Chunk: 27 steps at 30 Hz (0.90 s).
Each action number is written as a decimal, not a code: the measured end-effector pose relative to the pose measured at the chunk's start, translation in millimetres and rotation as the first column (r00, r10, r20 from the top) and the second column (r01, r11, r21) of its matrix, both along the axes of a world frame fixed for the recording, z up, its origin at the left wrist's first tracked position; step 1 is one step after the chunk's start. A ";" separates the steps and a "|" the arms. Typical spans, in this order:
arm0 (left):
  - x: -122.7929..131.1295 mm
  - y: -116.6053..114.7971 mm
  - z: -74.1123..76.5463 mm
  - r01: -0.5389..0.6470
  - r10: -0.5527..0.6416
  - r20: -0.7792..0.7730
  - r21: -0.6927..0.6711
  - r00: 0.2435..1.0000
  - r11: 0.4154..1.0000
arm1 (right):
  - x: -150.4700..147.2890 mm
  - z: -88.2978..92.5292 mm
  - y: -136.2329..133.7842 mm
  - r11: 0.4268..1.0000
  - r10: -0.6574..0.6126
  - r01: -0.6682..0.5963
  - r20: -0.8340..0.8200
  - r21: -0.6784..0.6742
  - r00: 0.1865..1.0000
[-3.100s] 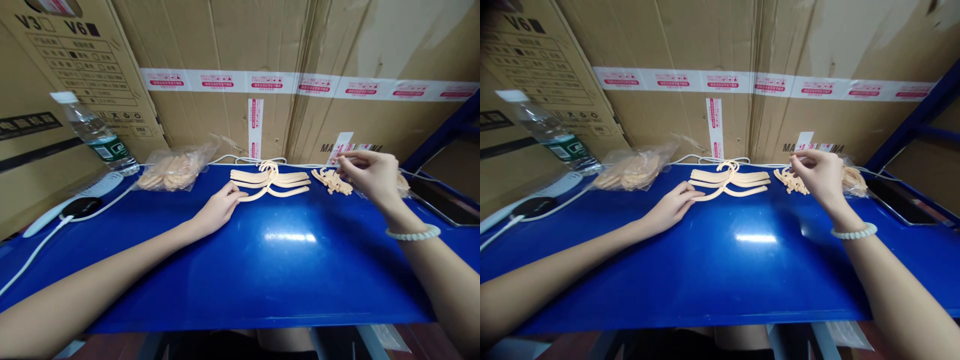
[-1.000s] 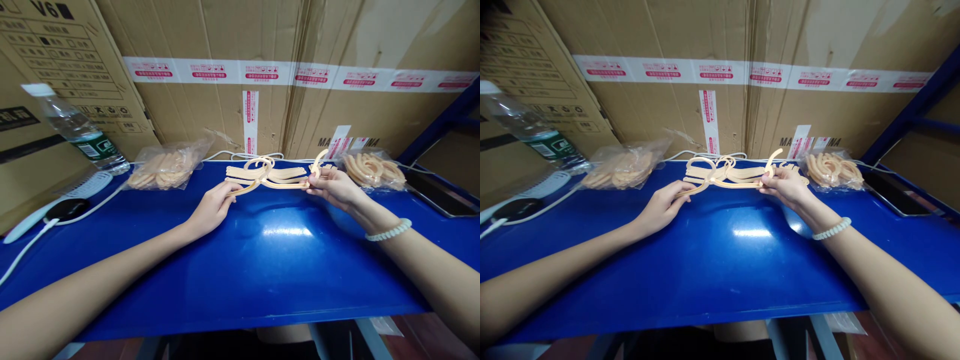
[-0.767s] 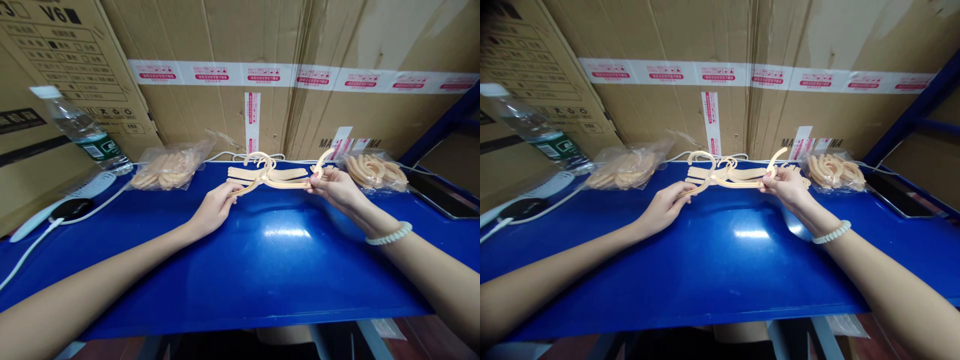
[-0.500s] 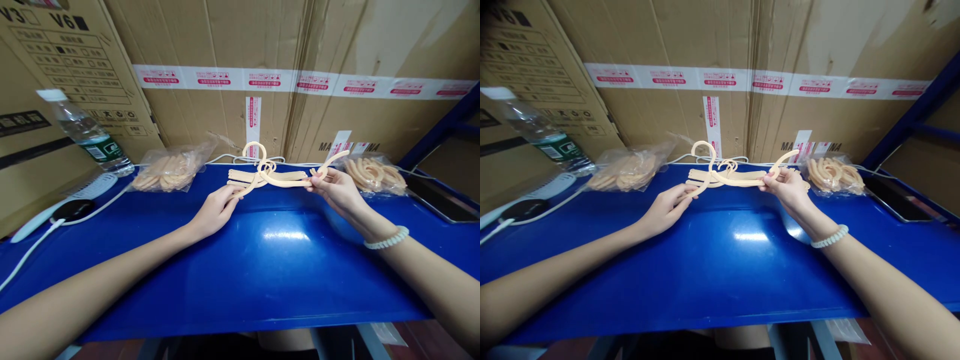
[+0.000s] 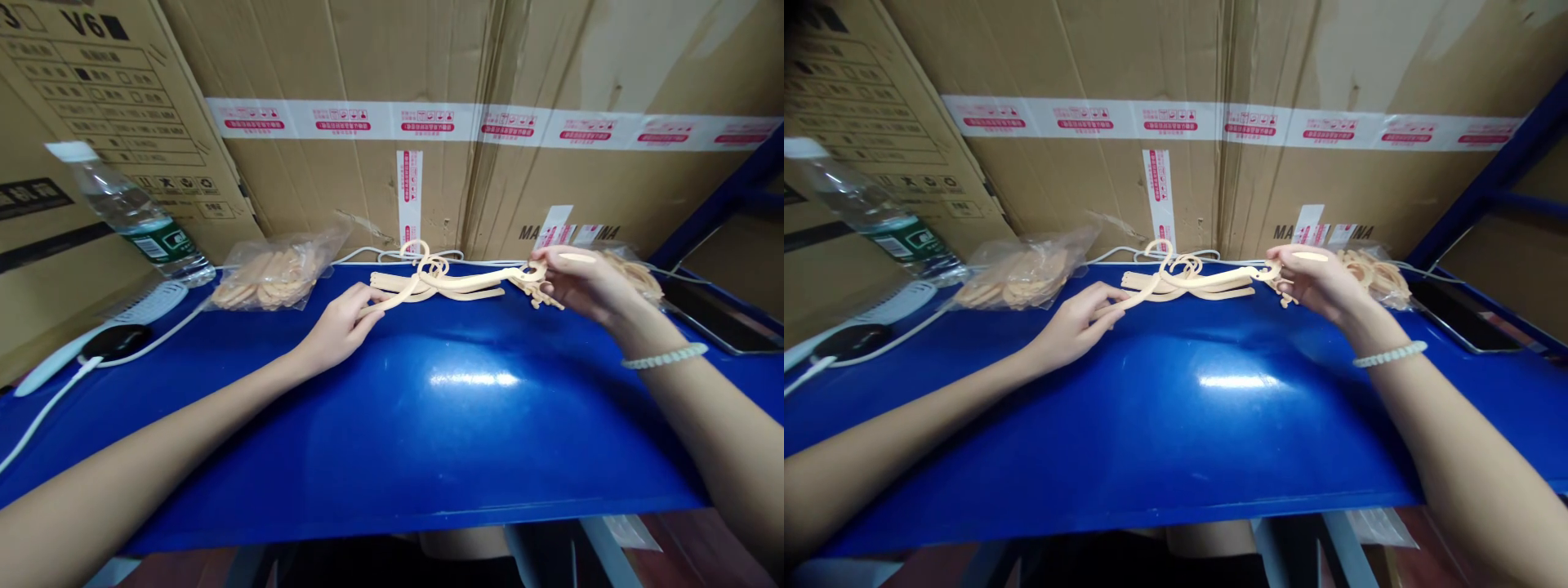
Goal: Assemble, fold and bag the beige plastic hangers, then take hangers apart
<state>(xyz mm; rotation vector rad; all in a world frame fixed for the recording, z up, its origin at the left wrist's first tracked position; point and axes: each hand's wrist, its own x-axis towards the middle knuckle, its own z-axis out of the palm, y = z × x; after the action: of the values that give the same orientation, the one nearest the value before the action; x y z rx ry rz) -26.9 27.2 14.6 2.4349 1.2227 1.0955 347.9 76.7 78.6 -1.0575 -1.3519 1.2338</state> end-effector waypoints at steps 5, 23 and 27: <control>-12.7 8.4 4.2 0.098 -0.085 -0.152 0.081 0.985 0.992 | 39.5 14.8 4.9 0.997 0.075 -0.082 0.419 -0.001 0.905; -8.7 -0.4 -0.3 0.213 -0.198 -0.398 -0.005 0.896 0.977 | 29.9 2.4 8.7 0.912 0.288 -0.344 0.945 -0.223 0.152; -8.4 0.6 -4.8 0.188 -0.112 -0.479 0.113 0.870 0.976 | 26.5 0.6 8.6 0.924 0.224 -0.346 0.964 -0.162 0.147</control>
<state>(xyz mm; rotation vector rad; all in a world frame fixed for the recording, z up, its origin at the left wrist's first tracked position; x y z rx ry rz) -35.3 27.8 9.8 2.9777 1.0651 0.5863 374.4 85.2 79.2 -1.6834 -2.7135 0.5752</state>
